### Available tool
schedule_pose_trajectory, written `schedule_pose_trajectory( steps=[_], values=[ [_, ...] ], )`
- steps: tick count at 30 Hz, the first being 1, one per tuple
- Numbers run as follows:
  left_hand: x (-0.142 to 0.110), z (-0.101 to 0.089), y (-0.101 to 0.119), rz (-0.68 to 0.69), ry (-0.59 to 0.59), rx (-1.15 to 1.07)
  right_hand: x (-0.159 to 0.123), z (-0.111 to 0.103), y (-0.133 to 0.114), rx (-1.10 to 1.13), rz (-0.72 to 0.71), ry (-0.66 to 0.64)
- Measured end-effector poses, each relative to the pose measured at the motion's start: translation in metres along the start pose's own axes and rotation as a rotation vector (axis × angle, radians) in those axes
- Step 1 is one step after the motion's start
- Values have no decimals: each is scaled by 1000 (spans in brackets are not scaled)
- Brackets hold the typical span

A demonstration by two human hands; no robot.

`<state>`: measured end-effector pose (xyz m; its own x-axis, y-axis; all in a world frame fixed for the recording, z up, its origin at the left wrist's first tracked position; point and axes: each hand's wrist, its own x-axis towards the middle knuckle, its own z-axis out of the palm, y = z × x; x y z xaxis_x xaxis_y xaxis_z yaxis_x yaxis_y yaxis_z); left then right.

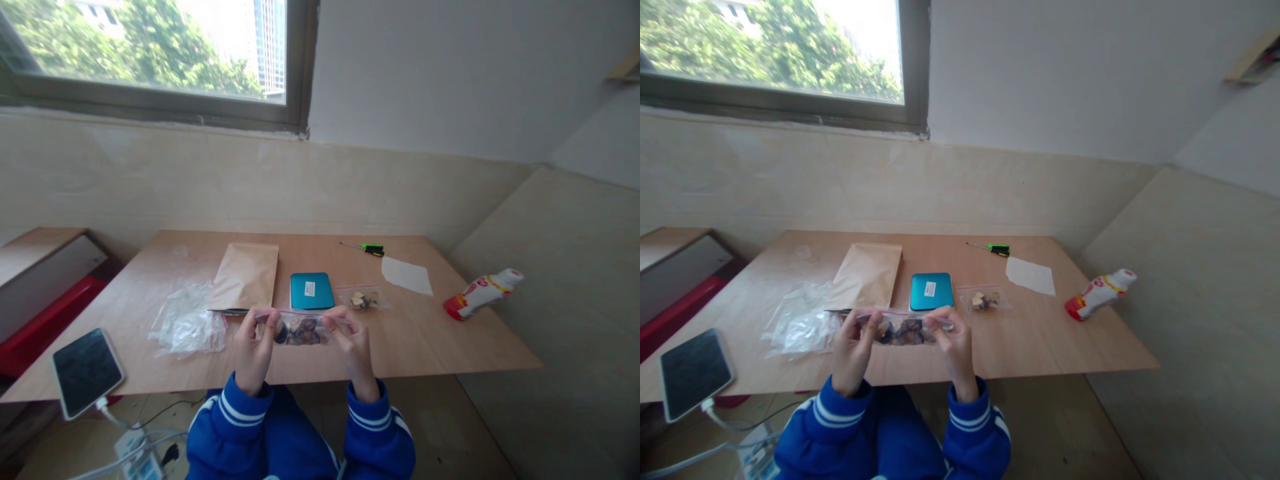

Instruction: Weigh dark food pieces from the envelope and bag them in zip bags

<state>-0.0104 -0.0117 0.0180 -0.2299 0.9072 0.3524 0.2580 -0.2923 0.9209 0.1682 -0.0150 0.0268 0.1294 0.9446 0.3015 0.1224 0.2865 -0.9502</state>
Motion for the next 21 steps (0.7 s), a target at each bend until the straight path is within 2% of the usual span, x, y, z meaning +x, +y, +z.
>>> schedule_pose_trajectory(
  steps=[3, 7, 10, 16, 21],
  values=[
    [1, -4, -1, 4, -91, -19, 1, -5, -2, -151, -32, -109],
    [2, -6, 3, 6, -194, -88, 1, -9, -5, -322, -150, -133],
    [3, -5, 5, -4, -216, -152, -1, -8, -8, -361, -219, -99],
    [3, -4, 7, 17, -310, -159, -2, -8, -10, -393, -303, 54],
    [0, 0, 5, 48, -260, -135, -2, -8, -13, -438, -309, 30]
  ],
)
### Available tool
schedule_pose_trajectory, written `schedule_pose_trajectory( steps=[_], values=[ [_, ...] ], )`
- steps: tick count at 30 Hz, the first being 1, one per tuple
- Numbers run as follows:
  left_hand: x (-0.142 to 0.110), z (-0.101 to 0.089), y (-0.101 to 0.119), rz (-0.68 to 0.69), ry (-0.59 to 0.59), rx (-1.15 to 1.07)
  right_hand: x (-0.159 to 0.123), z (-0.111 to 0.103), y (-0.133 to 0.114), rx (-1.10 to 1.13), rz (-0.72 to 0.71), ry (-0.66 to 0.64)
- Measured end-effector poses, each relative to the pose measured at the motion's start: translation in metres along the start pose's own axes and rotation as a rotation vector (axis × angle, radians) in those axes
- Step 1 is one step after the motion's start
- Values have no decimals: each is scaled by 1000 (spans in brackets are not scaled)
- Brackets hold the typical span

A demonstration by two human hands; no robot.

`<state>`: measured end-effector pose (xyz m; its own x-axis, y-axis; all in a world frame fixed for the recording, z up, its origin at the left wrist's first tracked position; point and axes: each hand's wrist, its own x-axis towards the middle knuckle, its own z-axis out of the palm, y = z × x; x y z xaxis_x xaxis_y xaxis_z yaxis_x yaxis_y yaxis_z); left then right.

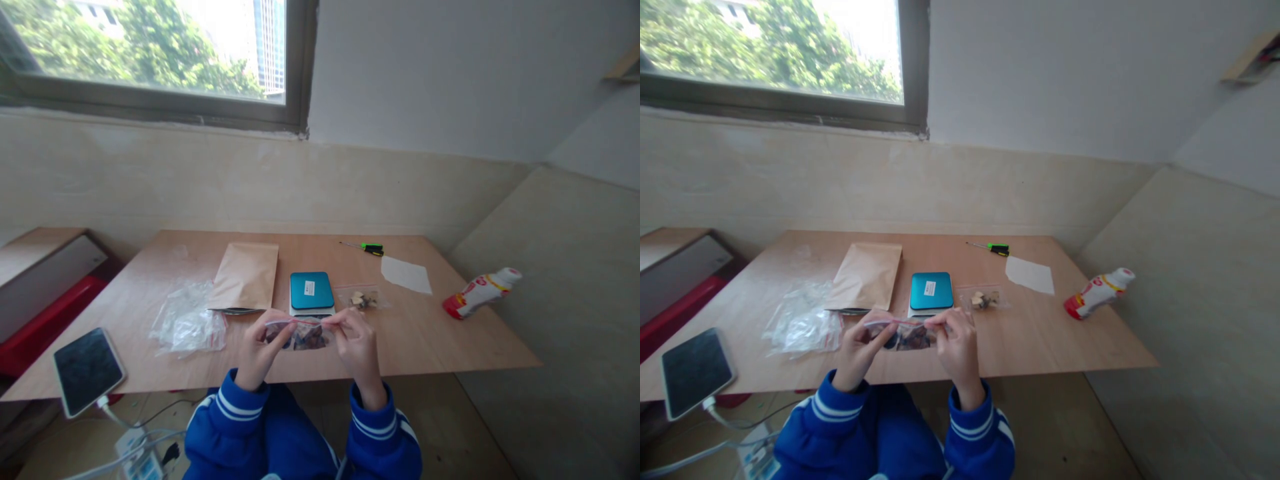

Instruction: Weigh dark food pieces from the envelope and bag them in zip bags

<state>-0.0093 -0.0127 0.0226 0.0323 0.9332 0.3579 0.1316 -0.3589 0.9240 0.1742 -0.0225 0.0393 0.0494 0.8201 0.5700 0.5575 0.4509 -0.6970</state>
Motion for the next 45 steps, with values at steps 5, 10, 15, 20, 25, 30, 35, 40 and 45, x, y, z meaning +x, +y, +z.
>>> schedule_pose_trajectory(
  steps=[5, 10, 15, 20, 25, 30, 35, 40, 45],
  values=[
    [0, 3, 3, 46, 13, 116, 1, 3, -9, -28, 13, -105],
    [-2, 3, 5, 160, -33, 250, 1, 15, -8, -27, -66, -152],
    [-1, 2, 6, 212, -60, 315, -1, 19, -3, 9, -68, -103],
    [-1, 2, 2, 115, -104, 254, -5, 20, -7, 36, -54, -81],
    [-2, 0, -6, 19, -63, 193, -5, 23, -6, 63, -30, -114],
    [-1, -7, -7, -27, -24, 167, -4, 21, 7, 108, 62, -221],
    [-1, -6, -1, -3, -22, 188, -6, 24, 9, -76, 15, -99],
    [-1, -3, 0, -14, -28, 145, -7, 30, 1, -187, -91, -35],
    [-1, -4, 0, -51, -28, 150, -6, 28, 5, -118, -86, -123]
  ],
)
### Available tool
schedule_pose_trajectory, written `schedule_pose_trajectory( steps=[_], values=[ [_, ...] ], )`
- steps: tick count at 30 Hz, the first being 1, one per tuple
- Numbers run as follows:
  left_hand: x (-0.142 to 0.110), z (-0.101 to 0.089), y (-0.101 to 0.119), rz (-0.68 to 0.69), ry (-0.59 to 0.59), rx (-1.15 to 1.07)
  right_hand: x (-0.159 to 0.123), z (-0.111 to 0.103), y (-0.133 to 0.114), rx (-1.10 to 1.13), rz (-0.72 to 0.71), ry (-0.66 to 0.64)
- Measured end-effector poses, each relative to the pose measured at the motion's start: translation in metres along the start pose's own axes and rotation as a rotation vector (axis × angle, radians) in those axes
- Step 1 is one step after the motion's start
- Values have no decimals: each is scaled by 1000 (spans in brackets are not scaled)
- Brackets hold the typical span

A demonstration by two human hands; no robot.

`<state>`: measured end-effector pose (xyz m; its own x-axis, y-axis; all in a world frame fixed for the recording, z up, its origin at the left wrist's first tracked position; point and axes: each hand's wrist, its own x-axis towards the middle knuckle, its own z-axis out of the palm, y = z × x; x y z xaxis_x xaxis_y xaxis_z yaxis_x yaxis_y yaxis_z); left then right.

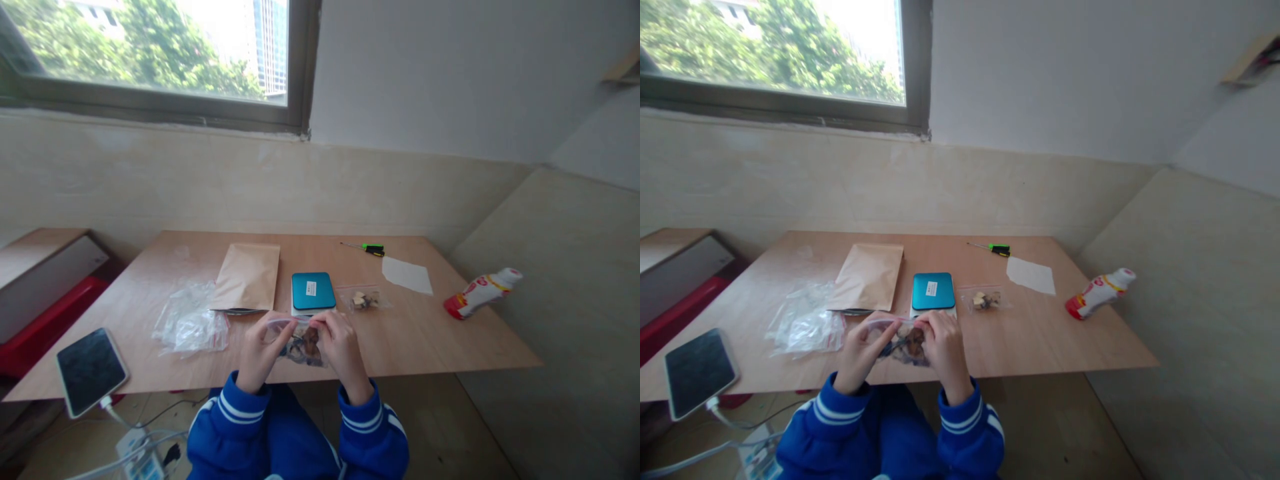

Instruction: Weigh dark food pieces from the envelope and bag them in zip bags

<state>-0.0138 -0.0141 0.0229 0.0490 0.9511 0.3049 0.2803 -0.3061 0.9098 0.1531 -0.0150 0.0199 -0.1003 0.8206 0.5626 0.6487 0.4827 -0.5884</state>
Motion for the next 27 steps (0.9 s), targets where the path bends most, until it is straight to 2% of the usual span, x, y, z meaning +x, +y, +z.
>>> schedule_pose_trajectory(
  steps=[4, 8, 12, 16, 19, 24, 27],
  values=[
    [0, -4, 1, -24, 36, -4, -1, -3, 9, 23, 64, -89],
    [0, -4, 1, -66, 30, -12, -2, -4, 10, -61, 63, -33],
    [2, 0, -5, -131, 69, -75, -1, -5, 8, -9, 101, -20],
    [3, 4, -14, -294, 159, -247, -2, -8, 20, 258, 309, -61],
    [3, 8, -16, -371, 171, -310, -5, -10, 33, 486, 478, -60],
    [3, 19, -19, -463, 147, -529, -10, -7, 43, 859, 763, 86],
    [4, 25, -23, -501, 100, -667, -10, -5, 44, 970, 866, 135]
  ],
)
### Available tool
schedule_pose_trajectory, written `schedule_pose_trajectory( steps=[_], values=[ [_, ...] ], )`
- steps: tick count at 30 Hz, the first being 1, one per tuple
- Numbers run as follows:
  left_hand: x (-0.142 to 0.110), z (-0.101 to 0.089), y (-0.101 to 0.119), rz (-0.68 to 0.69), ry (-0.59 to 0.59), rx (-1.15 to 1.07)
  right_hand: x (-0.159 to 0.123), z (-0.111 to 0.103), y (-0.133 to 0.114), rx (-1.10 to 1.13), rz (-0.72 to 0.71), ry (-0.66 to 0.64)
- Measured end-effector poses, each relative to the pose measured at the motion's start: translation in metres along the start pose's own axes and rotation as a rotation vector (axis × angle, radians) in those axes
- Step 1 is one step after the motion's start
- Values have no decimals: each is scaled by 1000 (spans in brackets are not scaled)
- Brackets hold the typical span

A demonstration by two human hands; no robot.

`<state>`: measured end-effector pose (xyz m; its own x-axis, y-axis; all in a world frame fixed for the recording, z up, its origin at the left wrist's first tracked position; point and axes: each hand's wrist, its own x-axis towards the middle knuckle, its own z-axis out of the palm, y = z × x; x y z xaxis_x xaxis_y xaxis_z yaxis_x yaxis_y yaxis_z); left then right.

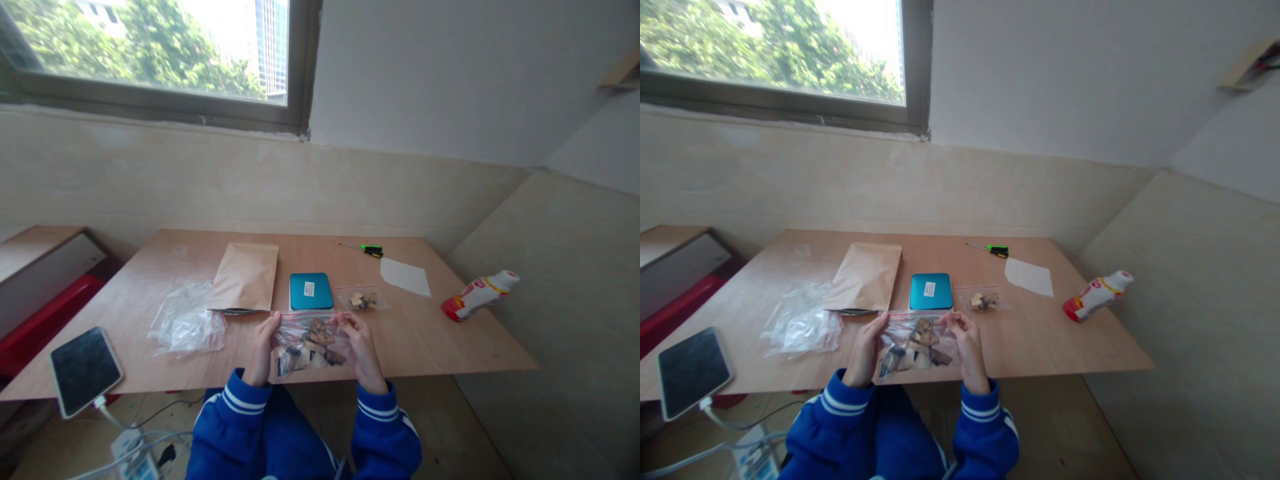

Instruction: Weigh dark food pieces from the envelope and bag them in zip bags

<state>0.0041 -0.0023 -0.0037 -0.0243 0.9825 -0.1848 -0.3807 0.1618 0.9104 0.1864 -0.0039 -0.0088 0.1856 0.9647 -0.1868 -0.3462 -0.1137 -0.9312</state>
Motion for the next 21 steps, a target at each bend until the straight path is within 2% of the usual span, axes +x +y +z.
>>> schedule_pose_trajectory(
  steps=[3, 5, 7, 9, 13, 16, 18, 21],
  values=[
    [1, 0, -1, -68, -16, 15, 3, -4, -1, -10, 17, 7],
    [0, -3, 1, -99, -44, 88, 11, -14, -6, -81, 9, -23],
    [0, -9, 4, -73, -106, 153, 29, -31, -14, -159, -11, -25],
    [2, -18, 7, -7, -136, 204, 55, -53, -24, -236, -47, 44],
    [12, -43, 8, 125, 19, 354, 115, -94, -42, -556, -48, 192],
    [21, -63, 8, 191, 132, 490, 147, -109, -46, -693, -52, 269],
    [25, -76, 9, 238, 187, 583, 156, -113, -46, -792, -97, 339],
    [28, -94, 11, 323, 265, 726, 154, -110, -42, -917, -220, 458]
  ],
)
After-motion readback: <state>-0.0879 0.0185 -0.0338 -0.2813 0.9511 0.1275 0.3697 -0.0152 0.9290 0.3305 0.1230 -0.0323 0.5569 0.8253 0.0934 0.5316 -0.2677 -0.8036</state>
